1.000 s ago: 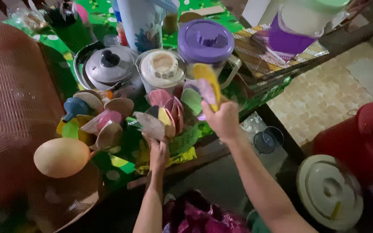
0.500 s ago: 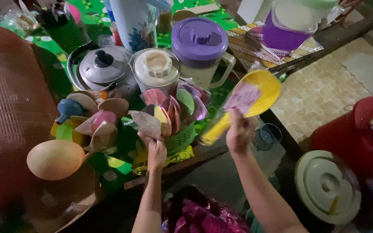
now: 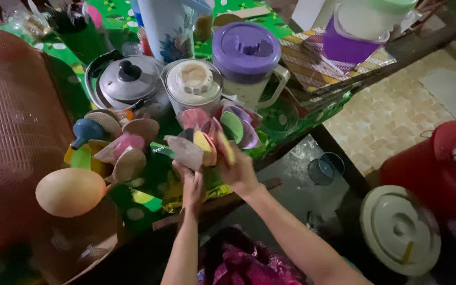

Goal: The person gathers various plastic and wooden spoons and ladles from a shelf, groups them together, and arranges them in different containers on a table.

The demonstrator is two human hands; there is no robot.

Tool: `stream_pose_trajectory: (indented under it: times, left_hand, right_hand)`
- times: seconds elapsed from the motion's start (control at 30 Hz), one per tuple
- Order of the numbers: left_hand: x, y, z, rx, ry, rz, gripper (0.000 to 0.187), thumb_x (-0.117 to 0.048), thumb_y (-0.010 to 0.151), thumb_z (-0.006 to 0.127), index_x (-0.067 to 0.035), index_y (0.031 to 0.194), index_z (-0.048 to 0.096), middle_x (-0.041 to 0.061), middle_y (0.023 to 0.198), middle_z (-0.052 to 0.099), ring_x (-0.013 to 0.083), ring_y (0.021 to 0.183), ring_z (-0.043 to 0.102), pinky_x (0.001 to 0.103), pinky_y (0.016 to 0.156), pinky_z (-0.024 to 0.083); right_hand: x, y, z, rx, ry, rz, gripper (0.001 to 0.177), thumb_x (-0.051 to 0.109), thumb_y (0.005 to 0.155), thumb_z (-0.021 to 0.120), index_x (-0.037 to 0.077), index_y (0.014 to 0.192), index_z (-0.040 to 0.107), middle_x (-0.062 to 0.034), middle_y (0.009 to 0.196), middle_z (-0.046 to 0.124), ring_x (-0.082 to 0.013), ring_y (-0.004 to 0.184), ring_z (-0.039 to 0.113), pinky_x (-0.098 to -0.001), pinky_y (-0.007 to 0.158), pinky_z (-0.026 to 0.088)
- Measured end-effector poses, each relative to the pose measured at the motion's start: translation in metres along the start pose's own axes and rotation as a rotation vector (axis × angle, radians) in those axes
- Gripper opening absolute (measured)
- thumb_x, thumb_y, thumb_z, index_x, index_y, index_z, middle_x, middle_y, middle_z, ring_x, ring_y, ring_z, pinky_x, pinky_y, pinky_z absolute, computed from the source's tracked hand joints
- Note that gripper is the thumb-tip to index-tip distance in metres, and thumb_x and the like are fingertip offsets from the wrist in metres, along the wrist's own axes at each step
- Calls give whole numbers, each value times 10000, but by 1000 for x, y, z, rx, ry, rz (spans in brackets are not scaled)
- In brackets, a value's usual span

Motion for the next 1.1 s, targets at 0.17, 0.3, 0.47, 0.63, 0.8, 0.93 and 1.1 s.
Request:
stream_pose_trajectory:
  times: [0.17,0.3,0.47,0.63,0.8,0.93,1.1]
  left_hand:
    - [-40,-2,-7,-76,-179,83,496,-169,1046,515,4,1451,284,214,1394,422,298,1320,438,358,1178,323]
    - [-63,1,-6,-54,-253,158,518,-96,964,513,-53,1411,252,175,1370,409,276,1279,408,357,1138,295]
    - [-45,-8,-1,-48,-241,34,516,-154,1038,478,-48,1483,240,173,1401,407,301,1325,423,381,1161,308]
    - [-30,-10,-8,-186,-25,132,544,-145,1037,514,27,1508,301,263,1496,408,376,1389,387,420,1163,267]
    - [-37,-13,-32,-269,-144,-96,390,-238,1003,495,-24,1318,580,210,1218,701,318,1096,686,383,965,509]
    - [-48,-14,-59,-356,16,-110,433,-193,969,524,-60,1377,583,218,1146,724,375,996,686,428,880,510]
    - [-70,-16,-67,-383,-23,52,310,-185,969,567,-36,1237,609,186,1114,747,338,990,748,411,864,556]
  right_hand:
    - [24,22,16,114,34,-160,411,-13,1002,607,-7,1403,520,-326,1187,649,-469,1037,660,-431,869,591]
    - [-18,14,-18,200,-141,323,404,80,856,714,26,1235,585,-220,898,740,-387,769,766,-443,627,584]
    - [-36,13,-10,153,-583,174,53,145,1084,678,111,1123,668,-198,875,707,-387,795,702,-447,648,534]
    - [-21,11,-10,200,-228,292,301,112,988,611,51,1282,629,-130,804,716,-235,627,690,-385,572,540]
    - [1,1,7,213,-80,325,328,90,960,694,22,1275,634,-114,939,732,-207,782,704,-351,706,569]
    - [19,-1,16,195,53,206,360,50,958,725,-3,1295,610,-114,1088,737,-201,942,723,-333,826,590]
    - [6,-9,17,167,-48,233,431,63,911,754,-6,1300,582,-102,1057,748,-170,909,758,-309,756,604]
Point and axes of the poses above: each hand's wrist, its own y-axis towards the middle knuckle, its own z-axis out of the palm, x = y × z, the point moved 9 cm from there along y, towards the middle knuckle
